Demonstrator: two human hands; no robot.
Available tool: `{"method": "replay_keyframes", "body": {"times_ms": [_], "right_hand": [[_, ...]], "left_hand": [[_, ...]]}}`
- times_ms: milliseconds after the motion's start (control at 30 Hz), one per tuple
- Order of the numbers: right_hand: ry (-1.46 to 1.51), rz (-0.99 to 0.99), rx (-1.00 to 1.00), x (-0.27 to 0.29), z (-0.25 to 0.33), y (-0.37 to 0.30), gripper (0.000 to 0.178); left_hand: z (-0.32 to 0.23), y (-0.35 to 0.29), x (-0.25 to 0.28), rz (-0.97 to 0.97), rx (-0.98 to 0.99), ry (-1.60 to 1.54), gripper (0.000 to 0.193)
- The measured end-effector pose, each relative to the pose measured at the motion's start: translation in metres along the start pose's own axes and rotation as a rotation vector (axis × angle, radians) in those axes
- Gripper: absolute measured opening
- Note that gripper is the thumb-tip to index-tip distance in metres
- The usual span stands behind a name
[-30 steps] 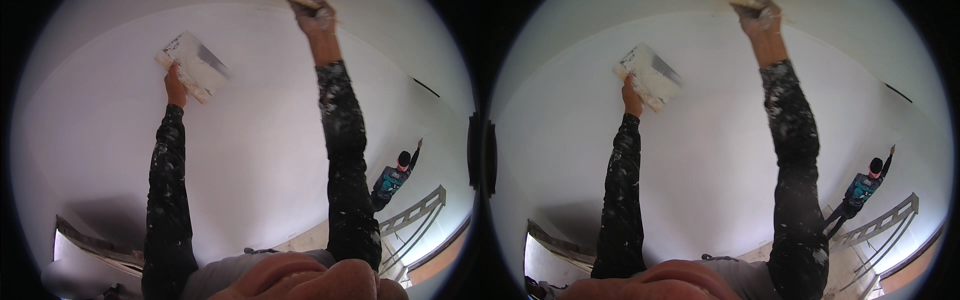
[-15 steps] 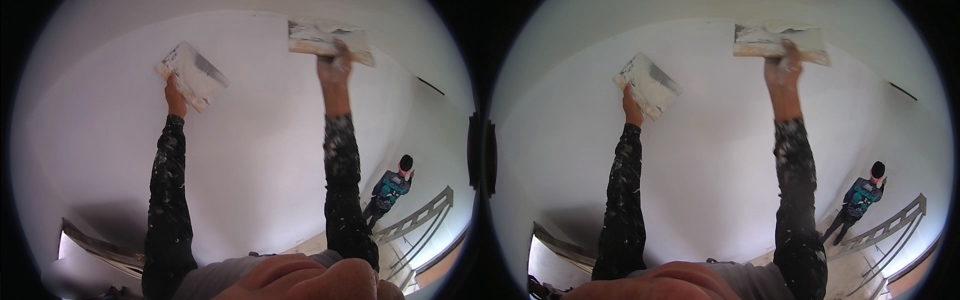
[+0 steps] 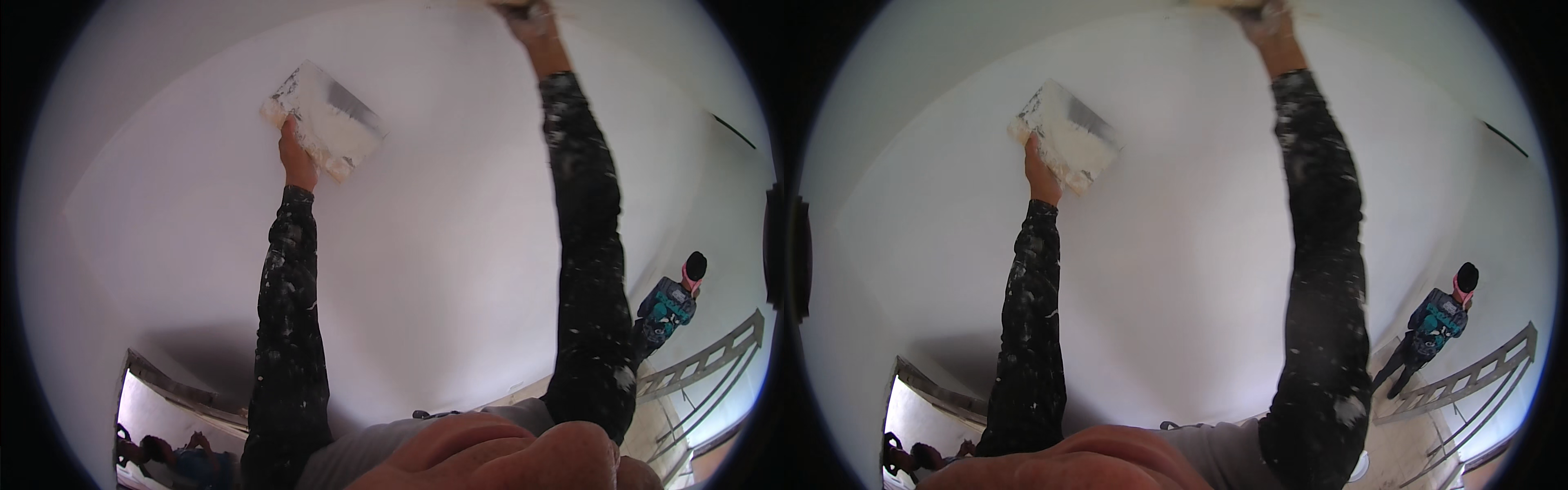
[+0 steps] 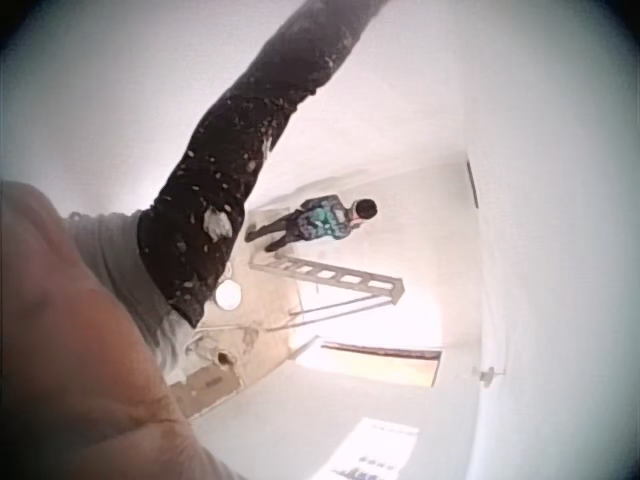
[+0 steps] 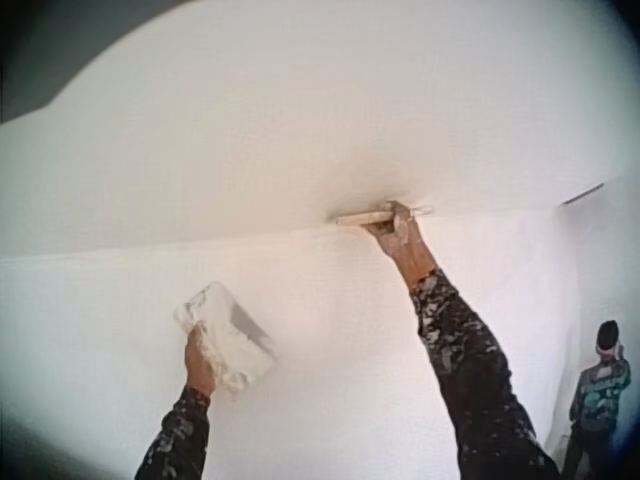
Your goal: The person applies plaster to a ceiling using a hawk and trowel, repeatedly scooping material and smoothing it across the surface. Another person is visible in the background working on a wall.
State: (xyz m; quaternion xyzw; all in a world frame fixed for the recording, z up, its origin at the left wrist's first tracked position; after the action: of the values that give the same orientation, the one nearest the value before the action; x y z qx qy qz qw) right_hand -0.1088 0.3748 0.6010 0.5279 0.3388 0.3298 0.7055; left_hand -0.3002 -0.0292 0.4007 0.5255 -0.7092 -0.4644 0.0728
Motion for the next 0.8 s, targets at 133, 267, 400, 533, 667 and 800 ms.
{"method": "replay_keyframes", "body": {"times_ms": [133,267,400,533,667,800], "right_hand": [[1.100,0.068,-0.017,0.098,0.049,-0.025,0.022],[1.327,-0.280,-0.009,0.125,0.032,-0.073,0.038],[1.325,-0.402,-0.293,0.058,-0.057,-0.062,0.045],[1.384,-0.265,-0.417,-0.011,-0.065,-0.034,0.038],[1.222,-0.304,-0.448,-0.020,-0.041,-0.011,0.028],[1.047,-0.314,-0.340,0.010,0.043,-0.018,0.021]], "left_hand": [[-0.004,0.000,-0.005,-0.008,-0.024,-0.010,0.052],[0.000,0.003,-0.003,-0.007,-0.017,-0.042,0.053],[-0.009,-0.006,-0.006,0.008,-0.009,-0.041,0.053],[0.004,0.004,-0.005,-0.009,-0.001,-0.057,0.051],[0.007,0.008,-0.001,-0.014,-0.040,-0.004,0.051],[0.007,0.007,0.004,-0.050,-0.007,-0.052,0.054]]}}
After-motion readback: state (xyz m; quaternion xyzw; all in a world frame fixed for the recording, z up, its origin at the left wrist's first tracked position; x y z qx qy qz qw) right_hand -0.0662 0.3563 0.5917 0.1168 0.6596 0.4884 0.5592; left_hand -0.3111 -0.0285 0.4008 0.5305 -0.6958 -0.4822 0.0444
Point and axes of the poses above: each hand's wrist, its own y-axis towards the middle knuckle, its own x-axis out of the back of the hand, z = x × y, the point moved 9 cm from there along y, towards the middle knuckle, and after that the axes turned 9 degrees about y, right-handed, at the moved point
